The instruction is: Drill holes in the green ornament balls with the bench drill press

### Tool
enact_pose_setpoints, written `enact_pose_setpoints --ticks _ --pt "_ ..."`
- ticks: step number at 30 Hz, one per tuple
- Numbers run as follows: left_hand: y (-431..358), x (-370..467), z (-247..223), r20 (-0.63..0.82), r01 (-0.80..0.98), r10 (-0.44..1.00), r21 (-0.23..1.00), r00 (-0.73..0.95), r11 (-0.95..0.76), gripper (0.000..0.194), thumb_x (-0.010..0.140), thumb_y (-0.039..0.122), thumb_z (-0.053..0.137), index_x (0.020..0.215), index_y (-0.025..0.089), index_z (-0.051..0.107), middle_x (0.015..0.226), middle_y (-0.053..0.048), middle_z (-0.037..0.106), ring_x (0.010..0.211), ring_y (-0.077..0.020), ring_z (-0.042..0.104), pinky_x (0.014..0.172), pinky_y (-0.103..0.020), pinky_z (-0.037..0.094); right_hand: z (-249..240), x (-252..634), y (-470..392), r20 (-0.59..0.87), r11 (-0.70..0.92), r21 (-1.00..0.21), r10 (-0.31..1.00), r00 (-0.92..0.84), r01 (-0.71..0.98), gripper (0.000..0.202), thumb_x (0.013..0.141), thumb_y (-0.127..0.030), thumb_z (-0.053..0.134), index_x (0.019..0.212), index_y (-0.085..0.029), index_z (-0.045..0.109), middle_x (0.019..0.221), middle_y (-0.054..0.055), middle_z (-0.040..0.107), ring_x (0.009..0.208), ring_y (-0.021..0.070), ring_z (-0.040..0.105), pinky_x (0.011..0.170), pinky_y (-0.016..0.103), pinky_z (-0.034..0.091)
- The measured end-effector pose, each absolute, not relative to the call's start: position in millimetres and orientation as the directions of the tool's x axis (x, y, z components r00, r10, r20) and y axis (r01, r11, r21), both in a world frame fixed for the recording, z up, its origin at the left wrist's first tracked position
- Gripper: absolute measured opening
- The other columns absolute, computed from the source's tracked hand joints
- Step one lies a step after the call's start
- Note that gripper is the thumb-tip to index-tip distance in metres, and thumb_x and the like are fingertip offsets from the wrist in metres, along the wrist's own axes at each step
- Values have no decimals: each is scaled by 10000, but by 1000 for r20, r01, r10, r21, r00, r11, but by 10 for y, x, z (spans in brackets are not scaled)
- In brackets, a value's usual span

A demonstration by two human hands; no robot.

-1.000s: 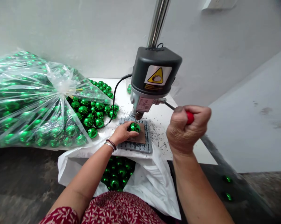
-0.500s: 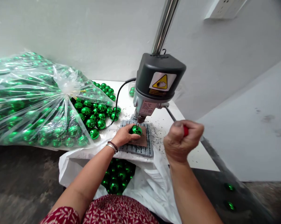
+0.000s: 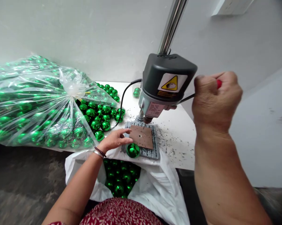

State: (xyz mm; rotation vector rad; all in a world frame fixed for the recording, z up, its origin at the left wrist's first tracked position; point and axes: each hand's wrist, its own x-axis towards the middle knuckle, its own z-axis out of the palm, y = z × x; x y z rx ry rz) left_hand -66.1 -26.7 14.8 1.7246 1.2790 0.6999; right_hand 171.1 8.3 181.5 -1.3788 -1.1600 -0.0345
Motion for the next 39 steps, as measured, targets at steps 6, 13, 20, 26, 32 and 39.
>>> enact_pose_setpoints --ticks 6,13,20,26,32,39 --pt "246 -837 297 181 868 982 494 -44 -52 428 909 140 424 1272 125 649 1311 -164 650 1172 -254 617 1033 -355 447 1805 1694 97 651 294 -727 583 486 620 221 846 -159 582 680 -158 435 595 -70 385 593 48 328 620 239 302" --pt "878 -883 455 -22 951 965 174 263 -255 398 914 211 478 1261 183 671 1277 -161 672 1137 -316 639 978 -394 468 1794 1737 93 683 347 -707 564 465 617 196 839 -186 580 693 -158 452 588 -73 398 583 41 334 593 225 304" --pt "980 -822 413 -214 949 927 137 307 -283 533 692 337 784 1191 166 709 1140 -201 715 1071 -380 654 890 -405 499 1780 1734 82 714 388 -676 555 427 626 198 853 -207 537 695 -168 423 593 -76 394 586 34 340 609 225 327" --pt "853 -896 383 -187 957 939 74 288 -279 527 718 319 723 1217 156 678 1114 -188 715 1039 -348 665 882 -365 497 1767 1733 79 727 399 -663 544 418 634 208 862 -185 514 691 -176 396 596 -77 360 588 27 316 600 218 307" --pt "504 -1088 616 107 940 991 323 80 -110 602 745 365 667 1313 174 611 1236 -122 686 1137 -306 629 982 -345 474 1762 1735 89 716 408 -678 553 425 612 210 860 -184 534 696 -176 401 612 -75 380 604 32 335 610 211 315" --pt "-26 -705 483 -263 119 950 962 171 245 603 783 335 652 1353 161 559 944 -85 728 699 -153 677 650 -272 514 1775 1707 59 694 409 -703 576 433 582 229 872 -150 526 696 -178 380 623 -75 353 612 32 307 629 223 302"
